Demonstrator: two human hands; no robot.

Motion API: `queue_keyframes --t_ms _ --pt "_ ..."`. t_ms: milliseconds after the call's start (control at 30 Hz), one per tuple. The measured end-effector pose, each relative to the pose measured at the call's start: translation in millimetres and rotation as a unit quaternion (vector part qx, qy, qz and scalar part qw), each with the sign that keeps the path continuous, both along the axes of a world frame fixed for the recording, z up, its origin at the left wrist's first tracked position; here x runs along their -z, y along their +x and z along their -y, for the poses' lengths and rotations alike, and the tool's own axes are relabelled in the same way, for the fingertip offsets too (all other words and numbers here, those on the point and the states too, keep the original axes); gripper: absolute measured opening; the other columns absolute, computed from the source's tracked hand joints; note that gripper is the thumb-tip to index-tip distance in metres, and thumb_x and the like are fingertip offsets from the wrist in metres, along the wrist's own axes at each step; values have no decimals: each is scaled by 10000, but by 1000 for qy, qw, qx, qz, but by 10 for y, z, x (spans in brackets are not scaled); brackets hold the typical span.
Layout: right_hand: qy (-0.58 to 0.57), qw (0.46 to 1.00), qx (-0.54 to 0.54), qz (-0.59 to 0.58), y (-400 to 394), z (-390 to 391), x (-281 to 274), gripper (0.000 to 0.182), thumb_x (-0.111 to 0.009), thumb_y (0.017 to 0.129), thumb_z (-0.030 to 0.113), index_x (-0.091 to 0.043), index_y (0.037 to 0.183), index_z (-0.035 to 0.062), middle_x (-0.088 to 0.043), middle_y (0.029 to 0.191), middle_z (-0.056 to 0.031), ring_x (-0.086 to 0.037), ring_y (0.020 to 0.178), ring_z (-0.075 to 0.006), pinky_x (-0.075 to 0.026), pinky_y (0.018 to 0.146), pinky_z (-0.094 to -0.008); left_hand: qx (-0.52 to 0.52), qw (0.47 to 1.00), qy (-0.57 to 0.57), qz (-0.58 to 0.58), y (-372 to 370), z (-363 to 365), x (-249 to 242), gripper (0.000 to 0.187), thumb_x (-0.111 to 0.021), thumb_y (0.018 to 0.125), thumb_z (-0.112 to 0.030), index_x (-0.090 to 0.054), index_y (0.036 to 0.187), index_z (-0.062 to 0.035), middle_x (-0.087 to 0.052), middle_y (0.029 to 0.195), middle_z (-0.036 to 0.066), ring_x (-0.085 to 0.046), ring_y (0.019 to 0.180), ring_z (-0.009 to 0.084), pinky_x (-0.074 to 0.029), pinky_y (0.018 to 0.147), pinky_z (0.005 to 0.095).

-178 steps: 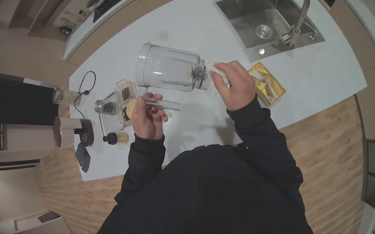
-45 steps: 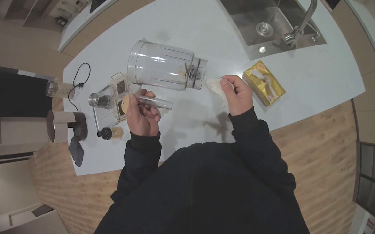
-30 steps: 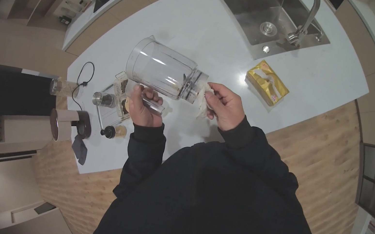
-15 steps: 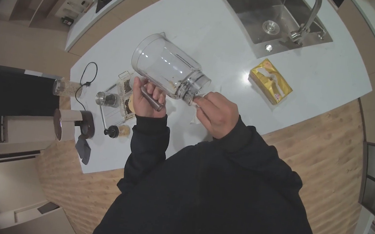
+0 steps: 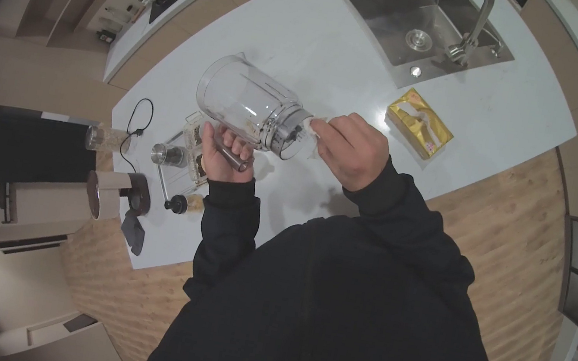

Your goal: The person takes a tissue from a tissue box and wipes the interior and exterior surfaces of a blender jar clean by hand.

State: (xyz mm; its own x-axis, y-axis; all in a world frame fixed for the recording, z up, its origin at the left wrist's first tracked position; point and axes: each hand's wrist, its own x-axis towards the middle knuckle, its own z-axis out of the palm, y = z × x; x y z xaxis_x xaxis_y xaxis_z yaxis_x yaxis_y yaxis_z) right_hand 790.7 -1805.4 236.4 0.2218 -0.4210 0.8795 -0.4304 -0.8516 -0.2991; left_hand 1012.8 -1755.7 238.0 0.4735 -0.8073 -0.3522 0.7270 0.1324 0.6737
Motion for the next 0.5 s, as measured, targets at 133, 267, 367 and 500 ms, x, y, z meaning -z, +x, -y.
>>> queue_keyframes --t_ms 133,267,367,500 --pt "14 998 37 -38 87 -93 159 223 -547 701 -96 -626 831 68 -454 637 -2 -406 518 -139 -330 426 -216 31 999 -44 -11 61 -12 -6 392 -516 909 -436 -455 635 -163 -334 510 -67 -306 356 63 -299 320 207" --pt "176 982 -61 -19 113 -269 274 131 -573 783 -19 -636 884 34 -538 680 -45 -499 571 -164 -388 464 -254 59 996 -67 -8 98 -10 27 385 -485 923 -451 -452 651 -182 -309 498 -67 -311 354 64 -282 299 210" --pt "319 936 -145 39 150 -402 255 123 -576 832 72 -655 918 32 -597 729 -51 -525 599 -161 -407 527 -264 37 997 -66 4 80 6 39 339 -494 918 -452 -505 704 -189 -358 495 -54 -357 344 73 -298 275 217" --pt "535 808 -226 104 55 -432 -60 170 -585 867 148 -671 965 39 -658 887 -46 -578 777 -138 -450 678 -237 15 996 -61 67 -4 11 -35 364 -499 916 -451 -458 666 -190 -299 499 -45 -316 344 80 -278 288 216"
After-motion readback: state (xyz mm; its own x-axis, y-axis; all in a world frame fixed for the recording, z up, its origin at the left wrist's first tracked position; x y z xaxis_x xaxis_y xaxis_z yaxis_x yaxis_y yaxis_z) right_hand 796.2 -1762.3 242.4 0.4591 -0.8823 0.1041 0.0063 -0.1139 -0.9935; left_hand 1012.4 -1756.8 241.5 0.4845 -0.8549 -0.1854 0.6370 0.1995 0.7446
